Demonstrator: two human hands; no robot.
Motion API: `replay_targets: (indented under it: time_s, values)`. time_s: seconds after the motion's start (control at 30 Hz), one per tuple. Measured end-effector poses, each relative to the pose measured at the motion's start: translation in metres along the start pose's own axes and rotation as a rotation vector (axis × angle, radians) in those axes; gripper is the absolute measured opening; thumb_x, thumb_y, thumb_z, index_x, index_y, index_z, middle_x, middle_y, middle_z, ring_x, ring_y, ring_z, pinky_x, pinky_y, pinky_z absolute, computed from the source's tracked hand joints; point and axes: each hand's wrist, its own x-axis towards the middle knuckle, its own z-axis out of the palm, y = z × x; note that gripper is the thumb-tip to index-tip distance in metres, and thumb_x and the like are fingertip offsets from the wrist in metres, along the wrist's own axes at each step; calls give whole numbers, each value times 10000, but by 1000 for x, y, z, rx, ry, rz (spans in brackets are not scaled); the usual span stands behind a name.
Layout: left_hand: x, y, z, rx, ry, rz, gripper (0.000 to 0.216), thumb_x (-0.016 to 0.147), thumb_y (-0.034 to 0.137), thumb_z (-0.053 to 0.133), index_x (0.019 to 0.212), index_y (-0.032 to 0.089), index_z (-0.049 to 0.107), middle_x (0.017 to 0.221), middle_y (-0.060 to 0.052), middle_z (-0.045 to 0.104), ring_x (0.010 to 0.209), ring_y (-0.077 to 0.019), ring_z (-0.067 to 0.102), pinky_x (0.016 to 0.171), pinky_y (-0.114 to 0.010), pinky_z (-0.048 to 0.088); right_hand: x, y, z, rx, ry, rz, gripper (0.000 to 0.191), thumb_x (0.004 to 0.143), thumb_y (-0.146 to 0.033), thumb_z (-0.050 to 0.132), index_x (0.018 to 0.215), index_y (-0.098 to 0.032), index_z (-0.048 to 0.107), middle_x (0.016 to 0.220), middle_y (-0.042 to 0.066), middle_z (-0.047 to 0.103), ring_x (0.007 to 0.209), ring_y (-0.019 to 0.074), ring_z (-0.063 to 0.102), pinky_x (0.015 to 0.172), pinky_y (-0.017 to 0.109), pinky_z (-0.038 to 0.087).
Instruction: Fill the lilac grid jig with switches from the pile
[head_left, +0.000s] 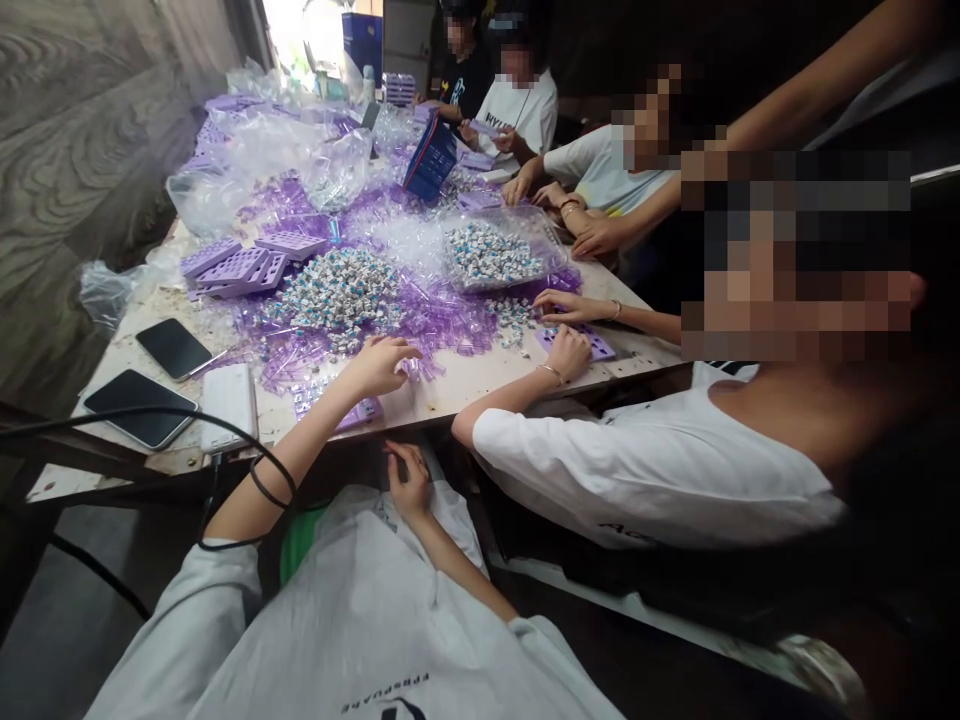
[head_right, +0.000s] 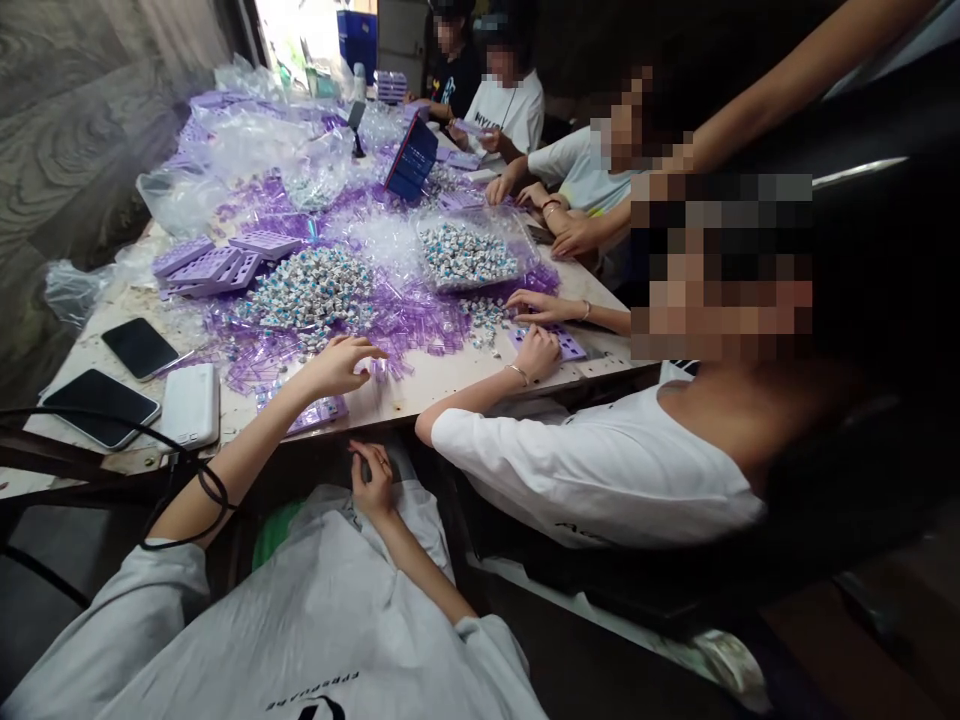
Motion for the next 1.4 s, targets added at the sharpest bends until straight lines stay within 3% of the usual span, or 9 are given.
replay_targets:
  time_s: [0.13,0.27,0.4,0.5,0.57,0.67,0.9,1.1,1.4]
  values:
    - [36,-7,4,10,-45,15,368,809,159,541,1137,201,704,1069,-82,731,955,-247,672,877,-357,486,-6,13,7,101,-3,153,291,960,-399,501,1042,-220,714,747,35,723,560,178,635,597,312,549]
    - [70,-15,10,30,8,-67,276,908,321,532,870,137,734,814,-97,726,745,-217,648,727,-317,475,-4,18,8,195,51,145,292,995,-345,468,1127,-201,684,832,45,736,695,168,685,689,285,550]
    - [90,-20,22,114,-20,11,276,863,361,606,1030,175,723,1066,-105,716,993,-266,625,862,-354,451,0,15,5,200,73,38,269,988,-250,447,1146,-214,662,1044,85,721,977,193,680,839,318,540]
    - [97,-20,30,206,-60,1,320,830,344,627,1098,189,707,1175,-118,681,1128,-316,561,950,-412,408,0,15,5,197,103,28,185,953,-246,523,1088,-207,643,1028,86,695,927,186,658,789,310,525]
    - [99,-18,33,234,-63,-14,285,825,304,610,1060,179,715,1145,-123,687,1123,-325,557,962,-437,391,-2,16,8,234,159,50,67,924,-266,586,944,-203,594,941,61,668,840,169,634,742,295,503]
    - [101,-17,33,209,-35,-27,259,813,249,595,1027,175,720,1103,-118,698,1103,-322,567,965,-447,378,-4,18,11,317,215,95,216,944,-294,559,777,-221,444,778,6,598,742,147,597,711,284,472]
    - [115,-18,28,55,111,-52,294,861,237,541,1111,178,682,1124,-107,683,1100,-292,585,971,-437,383,-4,20,13,441,165,198,199,982,-354,483,843,-228,417,851,43,660,812,167,639,740,301,480]
    - [135,-22,32,80,110,-68,546,797,166,604,1341,196,574,1278,-139,615,1182,-322,553,983,-446,406,-4,23,13,478,179,235,201,981,-373,480,850,-233,420,898,52,694,833,170,651,747,295,491]
    - [148,-54,33,-98,133,-24,286,817,166,583,1045,170,756,1011,-96,746,919,-232,676,903,-351,483,-2,24,10,264,175,246,252,989,-407,459,902,-201,575,811,39,653,766,166,632,702,276,489]
